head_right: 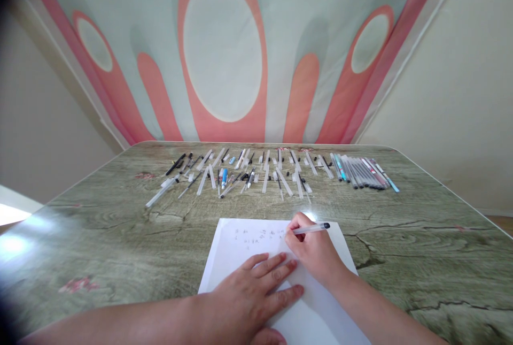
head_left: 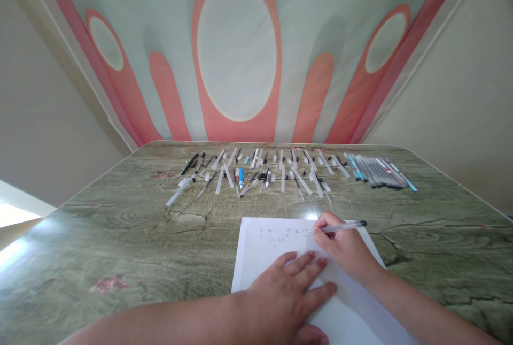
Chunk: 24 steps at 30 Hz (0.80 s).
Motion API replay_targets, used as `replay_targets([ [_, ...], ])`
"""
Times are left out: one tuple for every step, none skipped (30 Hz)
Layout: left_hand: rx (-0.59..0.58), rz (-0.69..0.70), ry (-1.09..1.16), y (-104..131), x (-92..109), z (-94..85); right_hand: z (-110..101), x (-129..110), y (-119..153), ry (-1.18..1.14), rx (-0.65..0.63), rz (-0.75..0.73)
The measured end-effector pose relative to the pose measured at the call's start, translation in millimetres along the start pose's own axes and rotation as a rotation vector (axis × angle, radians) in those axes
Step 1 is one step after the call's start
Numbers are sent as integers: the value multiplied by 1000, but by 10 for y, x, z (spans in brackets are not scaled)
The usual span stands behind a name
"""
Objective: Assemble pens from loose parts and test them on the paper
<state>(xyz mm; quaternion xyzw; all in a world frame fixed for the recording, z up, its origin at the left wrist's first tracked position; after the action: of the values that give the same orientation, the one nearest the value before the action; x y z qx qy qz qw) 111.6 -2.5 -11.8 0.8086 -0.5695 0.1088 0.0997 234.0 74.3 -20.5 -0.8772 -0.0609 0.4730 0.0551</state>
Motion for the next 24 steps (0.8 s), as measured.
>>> replay_targets([
  [0,-2,8,3,-1,-1,-3,0,-1,4,2,0],
  [1,-3,17,5,-1,-2,-2,-1,-1,5,-1,-1],
  [-1,-2,26,7,1,-2,1,-3,1,6,-7,-3],
  [-1,-3,34,8,2,-3,3,-6,3,5,-12,-5],
  [-1,-4,40,8,2,-4,4,-10,6,6,-15,-7],
  [-2,-5,44,7,2,-5,5,-13,10,9,-17,-9],
  [-1,-7,48,6,1,-6,3,-16,13,13,-15,-10],
  [-1,-8,50,5,1,-6,3,-16,16,17,-15,-10],
  [-1,-9,51,4,0,-6,3,-15,18,19,-14,-9],
  [-1,-9,51,2,0,-5,5,-12,18,21,-16,-8],
  [-1,-9,50,1,0,-3,6,-8,17,23,-16,-6],
  [-1,-9,47,1,1,-3,7,-3,15,26,-17,-3],
  [-1,-8,44,2,2,-3,6,2,13,30,-15,0],
  [-2,-8,40,3,3,-4,6,7,11,34,-14,1],
  [-3,-8,38,4,4,-6,9,9,10,36,-16,1],
  [-3,-8,37,6,5,-9,14,10,10,37,-21,-1],
  [-3,-7,37,8,6,-14,21,10,10,36,-27,-3],
  [-4,-6,37,10,7,-18,26,9,11,32,-32,-6],
  [-5,-5,37,11,8,-21,29,8,12,30,-34,-7],
  [-4,-5,39,11,8,-24,29,8,12,28,-32,-7],
  [-3,-7,41,11,6,-27,25,7,11,28,-27,-5],
  [-3,-8,44,10,5,-27,21,6,10,29,-23,-5],
  [-3,-9,49,9,4,-26,16,4,9,30,-20,-4],
  [-2,-11,55,8,2,-24,13,1,8,31,-20,-3],
])
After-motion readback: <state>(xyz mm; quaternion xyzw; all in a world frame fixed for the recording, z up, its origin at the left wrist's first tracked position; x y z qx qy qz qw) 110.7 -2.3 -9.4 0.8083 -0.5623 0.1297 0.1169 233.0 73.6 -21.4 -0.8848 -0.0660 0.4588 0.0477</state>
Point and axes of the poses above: each hand's wrist, its own y-axis away from the middle knuckle, its own z-axis out of the palm, x = y × z, the point moved 8 cm from there along -y, towards the middle knuckle, and after that the axes turned 1 degree about -y, right-handed, at the moved point
